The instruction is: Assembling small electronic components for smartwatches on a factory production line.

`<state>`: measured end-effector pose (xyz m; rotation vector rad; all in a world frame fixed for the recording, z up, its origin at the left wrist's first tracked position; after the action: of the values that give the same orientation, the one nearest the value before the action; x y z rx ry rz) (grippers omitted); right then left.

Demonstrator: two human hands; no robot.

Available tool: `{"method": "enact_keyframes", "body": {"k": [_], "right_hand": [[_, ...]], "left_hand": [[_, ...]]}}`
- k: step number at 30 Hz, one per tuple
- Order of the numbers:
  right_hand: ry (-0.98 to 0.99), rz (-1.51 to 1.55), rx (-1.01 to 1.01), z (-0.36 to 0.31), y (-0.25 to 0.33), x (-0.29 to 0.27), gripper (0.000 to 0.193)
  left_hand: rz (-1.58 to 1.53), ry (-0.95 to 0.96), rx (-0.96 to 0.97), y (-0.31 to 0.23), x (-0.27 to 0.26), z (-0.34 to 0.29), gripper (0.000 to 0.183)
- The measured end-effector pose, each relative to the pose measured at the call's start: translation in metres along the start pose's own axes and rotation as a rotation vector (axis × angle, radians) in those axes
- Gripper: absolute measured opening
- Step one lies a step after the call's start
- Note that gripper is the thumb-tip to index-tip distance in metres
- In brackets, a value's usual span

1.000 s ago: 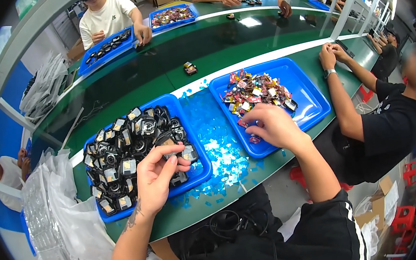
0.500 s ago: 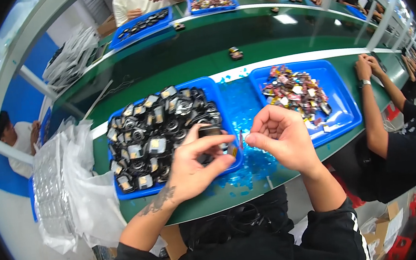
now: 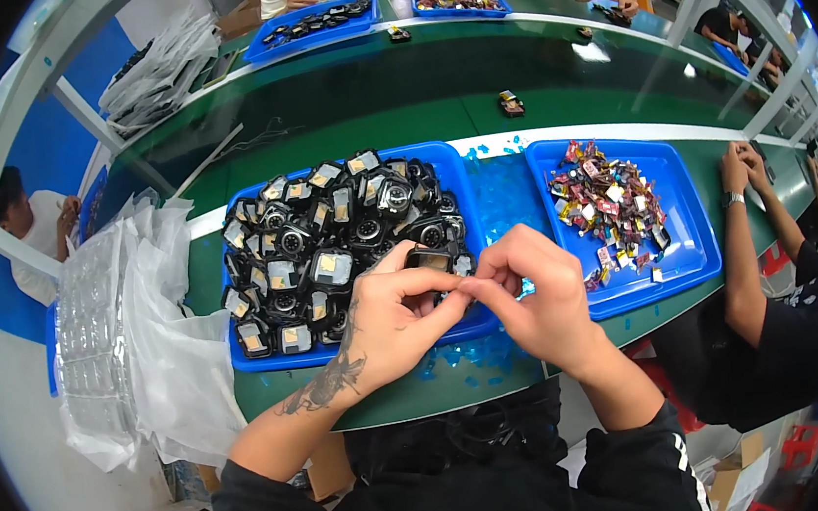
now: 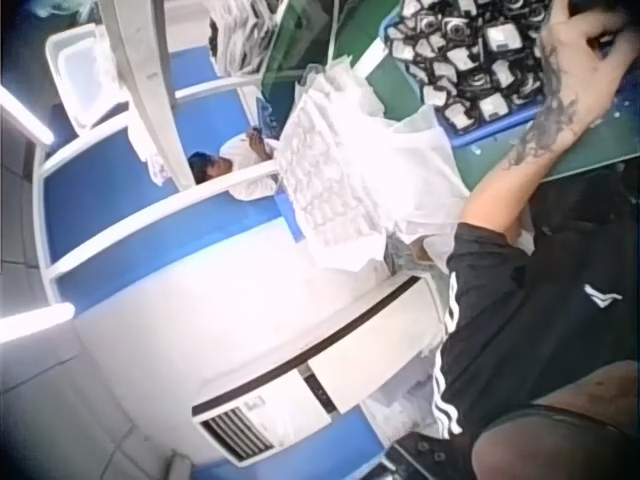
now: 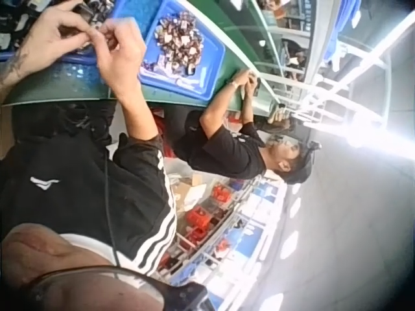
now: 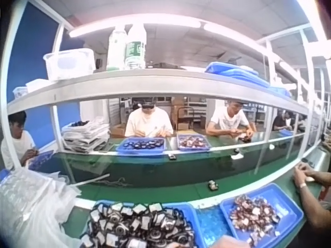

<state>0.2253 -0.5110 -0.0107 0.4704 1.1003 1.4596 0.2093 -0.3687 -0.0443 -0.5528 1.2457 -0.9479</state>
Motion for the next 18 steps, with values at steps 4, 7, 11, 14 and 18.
{"method": "enact_keyframes", "body": {"k": [4, 7, 11, 14, 18], "right_hand": [[0.056, 0.023, -0.137, -0.004, 0.007, -0.004, 0.015], [-0.104, 0.252, -0.075, -0.014, -0.008, -0.025, 0.012], [0.062, -0.37, 0.168, -0.006, -0.028, -0.031, 0.029], [0.064, -0.447, 0.064, -0.009, -0.026, -0.036, 0.025], [0.09, 0.15, 0.064, -0.004, -0.009, -0.021, 0.021]], "left_hand": [[-0.202, 0.066, -0.082, 0.01, 0.008, 0.002, 0.015], [-0.33, 0.15, -0.179, 0.013, 0.014, 0.001, 0.016], [-0.497, 0.196, -0.257, 0.012, 0.02, -0.002, 0.023], [-0.55, 0.254, -0.289, 0.01, 0.025, -0.002, 0.02], [-0.64, 0.307, -0.272, 0.002, 0.028, -0.003, 0.018]]}}
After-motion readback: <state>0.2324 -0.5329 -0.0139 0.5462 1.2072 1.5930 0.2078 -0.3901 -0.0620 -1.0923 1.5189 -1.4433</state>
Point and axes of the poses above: each hand's wrist, its own z-axis towards the middle knuckle, its own x-axis out of the palm, y = z × x, the point moved 8 cm from there along z, towards the middle knuckle, and after that the axes turned 13 degrees about z, right-handed, at the moved point
